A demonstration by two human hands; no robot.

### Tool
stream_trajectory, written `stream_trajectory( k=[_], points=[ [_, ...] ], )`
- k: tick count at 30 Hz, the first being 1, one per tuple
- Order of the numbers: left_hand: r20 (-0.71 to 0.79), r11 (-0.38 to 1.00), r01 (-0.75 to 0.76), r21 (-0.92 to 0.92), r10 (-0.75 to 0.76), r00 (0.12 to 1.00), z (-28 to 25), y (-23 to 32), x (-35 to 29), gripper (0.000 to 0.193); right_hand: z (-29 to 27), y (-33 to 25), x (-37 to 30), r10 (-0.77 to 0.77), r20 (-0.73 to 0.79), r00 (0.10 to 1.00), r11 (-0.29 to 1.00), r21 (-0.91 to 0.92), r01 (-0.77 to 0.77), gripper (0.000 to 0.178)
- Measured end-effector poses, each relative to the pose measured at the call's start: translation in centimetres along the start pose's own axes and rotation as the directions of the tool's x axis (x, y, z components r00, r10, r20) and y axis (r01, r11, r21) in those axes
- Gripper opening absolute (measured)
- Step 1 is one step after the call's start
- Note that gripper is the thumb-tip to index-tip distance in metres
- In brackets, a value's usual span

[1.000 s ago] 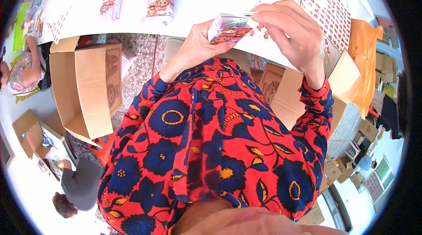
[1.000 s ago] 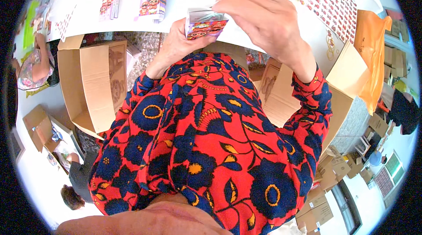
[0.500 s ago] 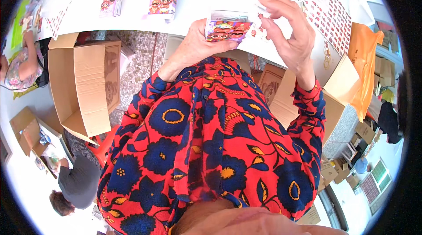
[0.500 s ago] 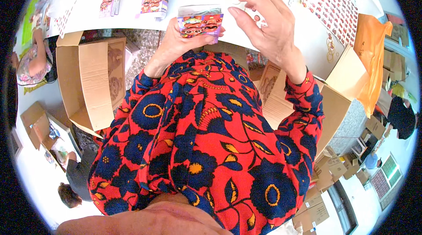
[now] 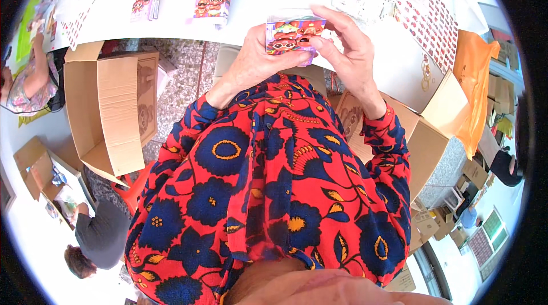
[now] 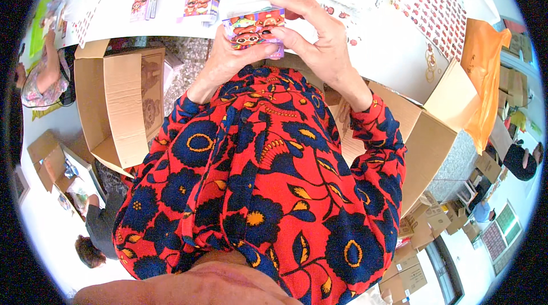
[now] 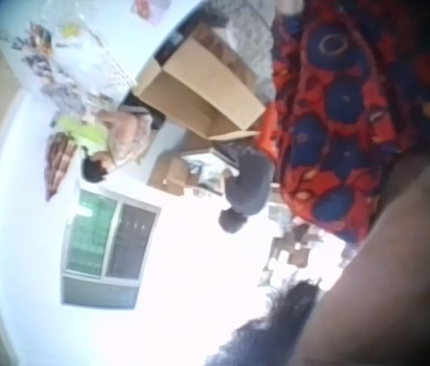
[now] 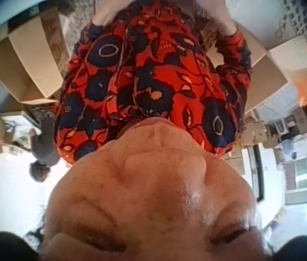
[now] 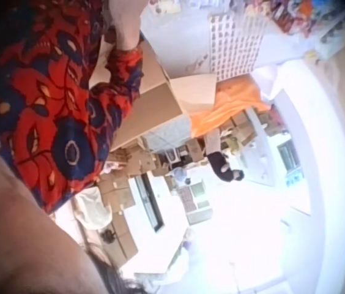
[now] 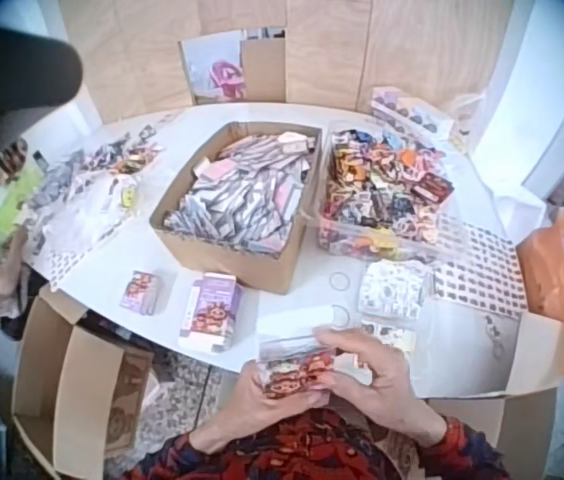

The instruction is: Packaging small items into containers and applying stickers or rubber bands.

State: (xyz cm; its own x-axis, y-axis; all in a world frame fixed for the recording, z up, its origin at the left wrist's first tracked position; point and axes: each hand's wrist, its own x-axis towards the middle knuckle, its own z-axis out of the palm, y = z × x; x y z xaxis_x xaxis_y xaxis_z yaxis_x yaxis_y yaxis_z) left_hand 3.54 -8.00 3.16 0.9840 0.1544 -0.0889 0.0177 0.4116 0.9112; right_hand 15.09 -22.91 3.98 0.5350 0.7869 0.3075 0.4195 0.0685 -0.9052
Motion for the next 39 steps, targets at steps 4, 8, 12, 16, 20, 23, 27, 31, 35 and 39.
stream_trajectory(
  k=[4,8,12,16,20,23,27,31,35,39],
  points=[
    [0.058,0.991,0.009,0.131,-0.016,0.998,-0.9,-0.3,-0.1,0.032,-1.4,-0.2,0.4,0.028,0.131,0.991,1.000,0.003,-0.029,0.039],
    [0.080,0.978,-0.051,0.200,0.036,0.996,-1.2,-1.2,-0.1,0.038,-1.2,-0.4,0.0,0.081,0.104,0.991,0.997,-0.028,-0.079,0.035],
    [-0.125,0.925,-0.145,0.350,0.200,0.972,-1.0,-1.7,-1.0,0.055,-1.0,-0.3,-0.5,0.237,0.032,0.971,0.972,-0.008,-0.237,0.033],
    [-0.133,0.915,-0.220,0.338,0.277,0.951,-1.4,-1.2,-2.1,0.063,0.0,0.1,-1.0,0.228,-0.032,0.973,0.964,0.146,-0.221,0.029],
    [-0.076,0.802,-0.263,0.537,0.357,0.931,-1.9,-1.7,-2.7,0.060,0.7,0.3,-1.7,0.294,0.013,0.956,0.932,0.218,-0.290,0.030],
    [-0.094,0.818,-0.209,0.536,0.304,0.948,-2.0,-1.5,-2.9,0.054,0.9,0.4,-2.0,0.331,0.063,0.942,0.914,0.226,-0.336,0.029],
    [-0.038,0.823,-0.135,0.552,0.187,0.982,-2.7,-1.6,-3.4,0.044,1.7,0.9,-3.1,0.337,0.101,0.936,0.892,0.283,-0.352,0.028],
    [-0.084,0.866,-0.098,0.490,0.159,0.984,-3.0,-2.5,-4.0,0.036,2.2,0.9,-3.4,0.371,0.118,0.921,0.877,0.282,-0.389,0.027],
    [-0.101,0.913,-0.088,0.399,0.140,0.985,-3.2,-3.2,-4.4,0.031,2.5,1.6,-4.3,0.332,0.158,0.930,0.898,0.249,-0.363,0.027],
    [-0.079,0.908,-0.010,0.420,0.047,0.996,-4.0,-3.9,-5.6,0.031,3.1,1.5,-5.1,0.371,0.190,0.909,0.893,0.196,-0.405,0.027]
  ],
)
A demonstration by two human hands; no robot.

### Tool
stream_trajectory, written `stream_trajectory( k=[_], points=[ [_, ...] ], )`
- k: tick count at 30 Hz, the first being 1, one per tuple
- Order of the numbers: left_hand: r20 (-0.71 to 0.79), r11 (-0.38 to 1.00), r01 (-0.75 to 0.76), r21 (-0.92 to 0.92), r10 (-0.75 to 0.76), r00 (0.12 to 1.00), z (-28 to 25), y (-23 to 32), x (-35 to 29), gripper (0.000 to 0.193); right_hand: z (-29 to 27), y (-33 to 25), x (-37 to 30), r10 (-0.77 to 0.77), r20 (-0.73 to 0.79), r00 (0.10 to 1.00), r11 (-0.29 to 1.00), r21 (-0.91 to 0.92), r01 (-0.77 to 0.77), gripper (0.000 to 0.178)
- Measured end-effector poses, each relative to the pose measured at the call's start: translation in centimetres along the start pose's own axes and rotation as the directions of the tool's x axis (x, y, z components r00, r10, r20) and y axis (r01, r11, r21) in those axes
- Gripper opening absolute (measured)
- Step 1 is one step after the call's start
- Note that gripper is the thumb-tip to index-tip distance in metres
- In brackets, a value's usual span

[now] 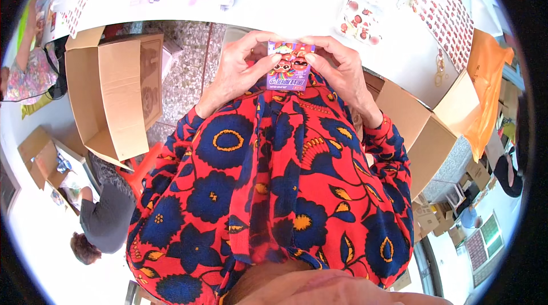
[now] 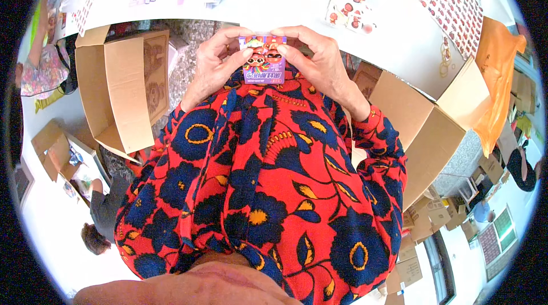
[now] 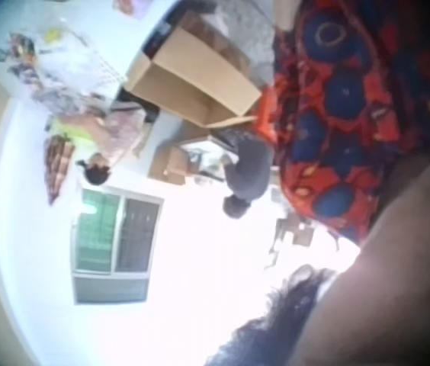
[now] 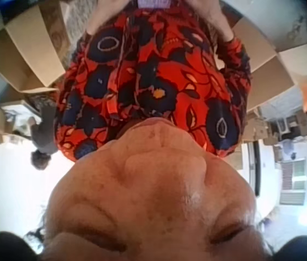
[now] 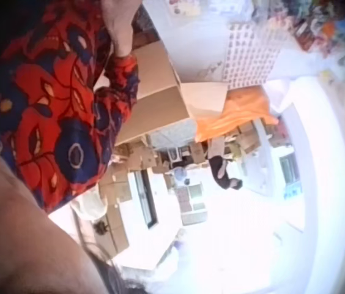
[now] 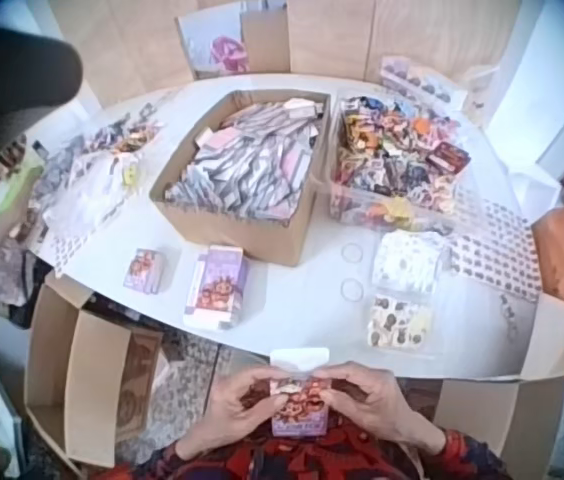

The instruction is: Packaging small items into containers and applying stickers or rubber bands.

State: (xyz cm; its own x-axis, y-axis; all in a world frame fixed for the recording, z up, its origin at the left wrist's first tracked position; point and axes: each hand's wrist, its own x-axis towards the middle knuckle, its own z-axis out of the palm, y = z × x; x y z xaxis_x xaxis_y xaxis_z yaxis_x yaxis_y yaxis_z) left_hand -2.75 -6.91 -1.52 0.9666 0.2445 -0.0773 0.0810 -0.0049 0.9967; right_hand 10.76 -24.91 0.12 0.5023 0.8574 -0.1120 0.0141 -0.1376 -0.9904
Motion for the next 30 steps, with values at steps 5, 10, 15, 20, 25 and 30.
stream_trajectory(
  k=[5,10,15,20,25,30],
  points=[
    [-0.016,0.999,0.053,-0.011,-0.053,0.998,0.2,0.1,-0.7,0.024,0.4,0.7,-0.6,0.028,0.007,1.000,0.999,-0.027,-0.028,0.028],
    [-0.058,0.979,-0.193,0.068,0.197,0.979,-0.2,-1.0,-0.1,0.022,0.9,0.6,-1.0,0.012,-0.063,0.998,0.998,-0.069,-0.016,0.033],
    [-0.090,0.997,-0.054,-0.058,0.049,0.995,-0.2,0.1,-0.5,0.015,0.5,-0.3,-0.7,0.133,-0.016,0.991,0.976,0.177,-0.128,0.033],
    [-0.088,0.995,-0.073,-0.073,0.067,0.994,-0.2,0.8,0.1,0.014,0.4,0.2,-0.8,0.123,0.050,0.991,0.967,0.218,-0.131,0.027],
    [0.032,0.989,-0.135,0.061,0.134,0.991,-0.5,1.2,0.1,0.015,0.2,0.1,-0.9,0.064,0.066,0.996,0.980,0.182,-0.075,0.023],
    [0.046,0.998,-0.027,-0.060,0.030,0.998,-0.5,2.5,0.5,0.014,-0.5,-1.1,-0.3,0.059,0.086,0.995,0.988,0.136,-0.070,0.021]
  ],
)
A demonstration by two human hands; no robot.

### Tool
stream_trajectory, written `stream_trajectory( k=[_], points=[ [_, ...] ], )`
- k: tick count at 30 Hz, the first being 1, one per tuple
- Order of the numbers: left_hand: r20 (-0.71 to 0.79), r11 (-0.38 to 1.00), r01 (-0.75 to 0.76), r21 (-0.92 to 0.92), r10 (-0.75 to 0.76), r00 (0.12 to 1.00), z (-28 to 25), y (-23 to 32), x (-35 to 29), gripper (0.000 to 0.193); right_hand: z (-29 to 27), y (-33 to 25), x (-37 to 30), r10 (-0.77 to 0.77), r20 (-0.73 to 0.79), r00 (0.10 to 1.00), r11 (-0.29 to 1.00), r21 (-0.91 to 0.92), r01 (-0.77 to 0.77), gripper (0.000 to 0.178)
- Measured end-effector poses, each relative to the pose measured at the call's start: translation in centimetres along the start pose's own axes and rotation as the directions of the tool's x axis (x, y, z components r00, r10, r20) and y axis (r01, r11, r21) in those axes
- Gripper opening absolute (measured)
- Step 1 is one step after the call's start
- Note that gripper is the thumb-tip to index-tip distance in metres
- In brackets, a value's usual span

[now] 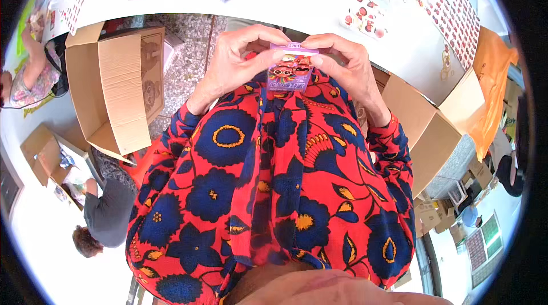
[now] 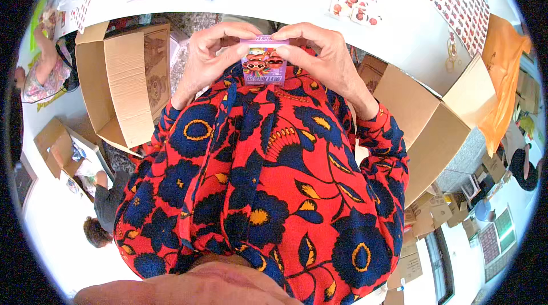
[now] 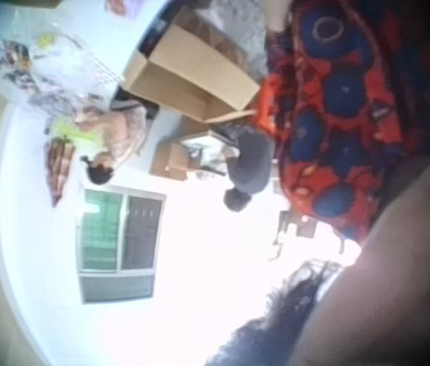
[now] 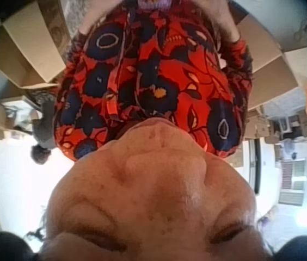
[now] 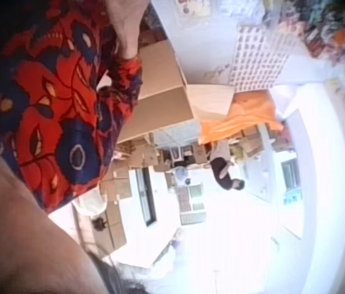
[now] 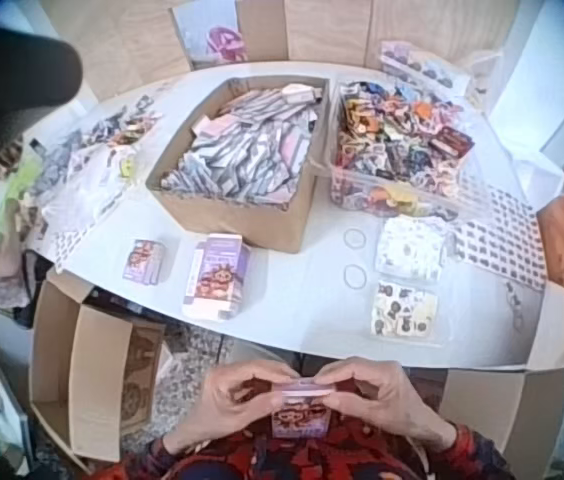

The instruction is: Packaging small items into containers and applying stickers or rubber bands.

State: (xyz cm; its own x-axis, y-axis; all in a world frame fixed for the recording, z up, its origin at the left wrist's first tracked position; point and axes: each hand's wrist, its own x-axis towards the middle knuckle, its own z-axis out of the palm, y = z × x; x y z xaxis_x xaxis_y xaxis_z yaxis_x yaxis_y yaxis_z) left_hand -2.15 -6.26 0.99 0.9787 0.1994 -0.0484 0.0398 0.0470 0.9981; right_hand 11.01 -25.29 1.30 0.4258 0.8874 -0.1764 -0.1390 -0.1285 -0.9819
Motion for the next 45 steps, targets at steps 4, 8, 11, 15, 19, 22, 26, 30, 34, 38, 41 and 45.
stream_trajectory(
  k=[4,8,11,15,19,22,26,30,34,38,41,45],
  points=[
    [0.048,0.999,0.054,0.003,-0.054,0.997,-0.3,1.0,0.8,0.015,-0.4,-1.2,0.4,0.102,0.004,0.995,0.995,0.021,-0.102,0.021],
    [0.070,0.981,0.195,-0.024,-0.192,0.979,-0.5,1.7,1.2,0.014,-0.6,-1.8,0.7,0.164,0.025,0.986,0.986,0.031,-0.165,0.020],
    [0.094,0.971,0.233,-0.044,-0.228,0.969,-0.4,1.9,1.5,0.013,-0.4,-1.8,0.8,0.169,0.022,0.985,0.985,0.034,-0.170,0.019],
    [0.094,0.971,0.237,-0.028,-0.233,0.968,-0.4,1.9,1.4,0.012,-0.3,-2.2,0.8,0.187,0.039,0.982,0.980,0.055,-0.189,0.017],
    [0.081,0.971,0.237,-0.038,-0.233,0.969,-0.3,1.7,1.4,0.009,-0.2,-2.8,0.7,0.187,0.027,0.982,0.981,0.052,-0.189,0.015],
    [0.090,0.972,0.234,-0.018,-0.232,0.969,-0.3,1.8,1.2,0.008,0.0,-2.9,0.6,0.165,0.037,0.986,0.985,0.047,-0.167,0.013],
    [0.121,0.976,0.201,-0.078,-0.191,0.974,-0.2,2.2,1.0,0.006,0.0,-3.3,0.3,0.191,0.054,0.980,0.982,-0.008,-0.191,0.011],
    [0.133,0.967,0.246,-0.067,-0.236,0.963,-0.1,2.7,1.1,0.005,-0.1,-3.6,0.2,0.167,0.075,0.983,0.981,-0.110,-0.158,0.011],
    [0.140,0.970,0.237,-0.046,-0.229,0.963,-0.4,2.6,0.9,0.005,0.0,-3.7,-0.1,0.089,0.076,0.993,0.965,-0.252,-0.068,0.013],
    [0.143,0.994,0.097,0.039,-0.102,0.984,-0.8,2.7,0.5,0.008,0.0,-2.9,-0.7,-0.168,0.104,0.980,0.915,-0.354,0.194,0.022],
    [0.125,0.993,-0.022,0.116,0.007,0.992,-0.7,2.7,0.1,0.011,0.1,-2.2,-1.1,-0.246,0.096,0.965,0.902,-0.342,0.264,0.028],
    [0.154,0.929,-0.219,0.299,0.180,0.972,-1.1,2.4,-0.2,0.016,0.5,-2.3,-1.6,-0.238,0.063,0.969,0.909,-0.337,0.245,0.032]
  ],
)
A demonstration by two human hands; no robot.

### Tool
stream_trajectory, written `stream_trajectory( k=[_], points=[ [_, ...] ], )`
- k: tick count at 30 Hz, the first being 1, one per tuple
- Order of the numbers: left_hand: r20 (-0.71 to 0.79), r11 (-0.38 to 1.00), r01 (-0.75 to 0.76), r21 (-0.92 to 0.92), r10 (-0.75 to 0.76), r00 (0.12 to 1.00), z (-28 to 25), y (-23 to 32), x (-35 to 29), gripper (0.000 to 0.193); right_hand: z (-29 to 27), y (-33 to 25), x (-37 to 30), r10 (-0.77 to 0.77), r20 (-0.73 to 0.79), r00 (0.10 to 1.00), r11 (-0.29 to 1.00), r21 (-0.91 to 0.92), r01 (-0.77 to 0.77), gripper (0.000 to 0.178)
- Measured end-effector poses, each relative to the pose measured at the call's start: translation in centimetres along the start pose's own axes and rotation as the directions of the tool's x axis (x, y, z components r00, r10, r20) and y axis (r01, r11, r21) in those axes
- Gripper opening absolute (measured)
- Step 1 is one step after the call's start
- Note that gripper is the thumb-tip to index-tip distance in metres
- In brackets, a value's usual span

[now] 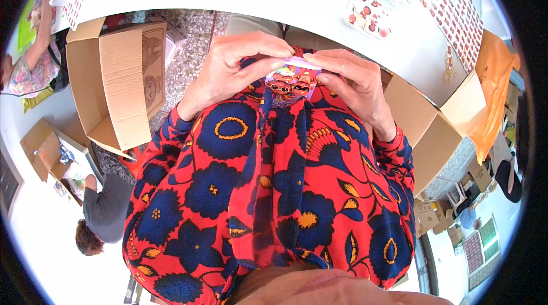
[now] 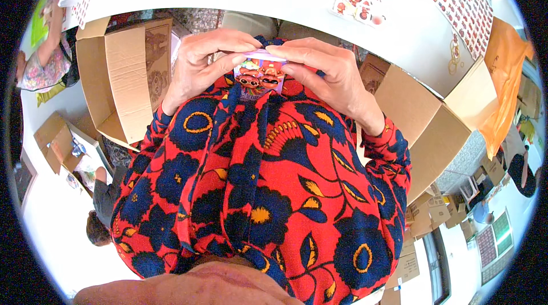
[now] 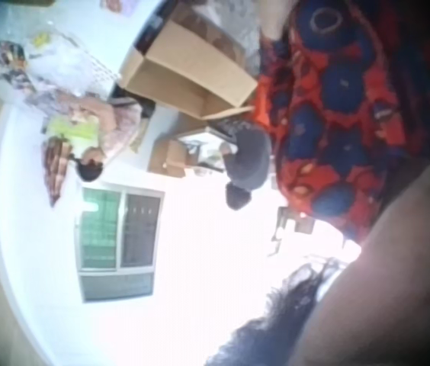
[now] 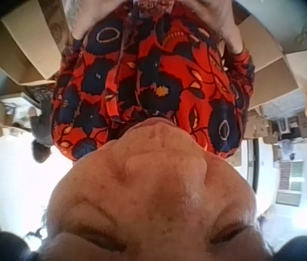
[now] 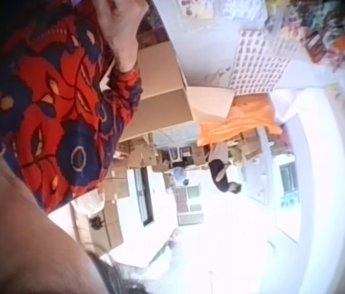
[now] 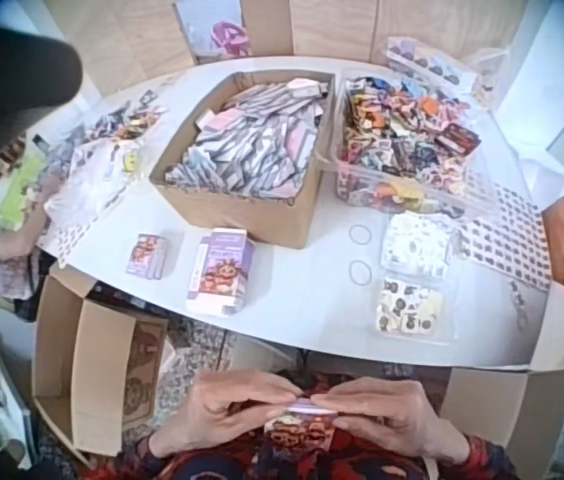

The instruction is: Packaging small items into containers and applying stickers or rubber bands.

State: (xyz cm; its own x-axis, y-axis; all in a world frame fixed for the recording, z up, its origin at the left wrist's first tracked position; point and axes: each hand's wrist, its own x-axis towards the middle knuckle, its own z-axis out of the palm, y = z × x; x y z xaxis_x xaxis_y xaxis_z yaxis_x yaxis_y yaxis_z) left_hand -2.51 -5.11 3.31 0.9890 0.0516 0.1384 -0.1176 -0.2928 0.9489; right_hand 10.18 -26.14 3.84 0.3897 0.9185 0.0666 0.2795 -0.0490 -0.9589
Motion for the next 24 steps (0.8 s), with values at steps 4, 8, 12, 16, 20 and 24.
stream_trajectory(
  k=[4,8,12,16,20,24],
  points=[
    [0.019,0.994,0.084,-0.075,-0.083,0.996,-0.1,0.3,-0.6,0.022,0.4,-0.4,-0.1,0.020,-0.028,0.999,0.999,-0.050,-0.021,0.034],
    [0.009,0.985,0.131,-0.114,-0.131,0.991,-0.1,0.3,-0.9,0.026,0.8,-0.6,-0.3,0.125,-0.077,0.989,0.989,0.090,-0.118,0.035],
    [0.010,0.981,0.150,-0.125,-0.150,0.989,-0.2,0.2,-0.9,0.026,0.7,0.2,-0.3,0.047,-0.053,0.997,0.997,0.068,-0.044,0.034],
    [-0.012,0.971,0.166,-0.171,-0.171,0.985,-0.2,-0.2,-1.1,0.025,0.8,0.3,0.2,-0.027,-0.053,0.998,0.999,0.028,0.028,0.032],
    [0.007,0.971,0.172,-0.167,-0.174,0.985,-0.5,0.0,-1.0,0.021,0.5,0.0,0.8,0.030,0.005,1.000,0.999,0.025,-0.030,0.027],
    [-0.009,0.988,0.013,-0.154,-0.014,1.000,0.2,-1.3,-0.8,0.018,0.4,0.5,0.5,0.013,0.068,0.998,0.996,0.086,-0.019,0.031]
  ],
)
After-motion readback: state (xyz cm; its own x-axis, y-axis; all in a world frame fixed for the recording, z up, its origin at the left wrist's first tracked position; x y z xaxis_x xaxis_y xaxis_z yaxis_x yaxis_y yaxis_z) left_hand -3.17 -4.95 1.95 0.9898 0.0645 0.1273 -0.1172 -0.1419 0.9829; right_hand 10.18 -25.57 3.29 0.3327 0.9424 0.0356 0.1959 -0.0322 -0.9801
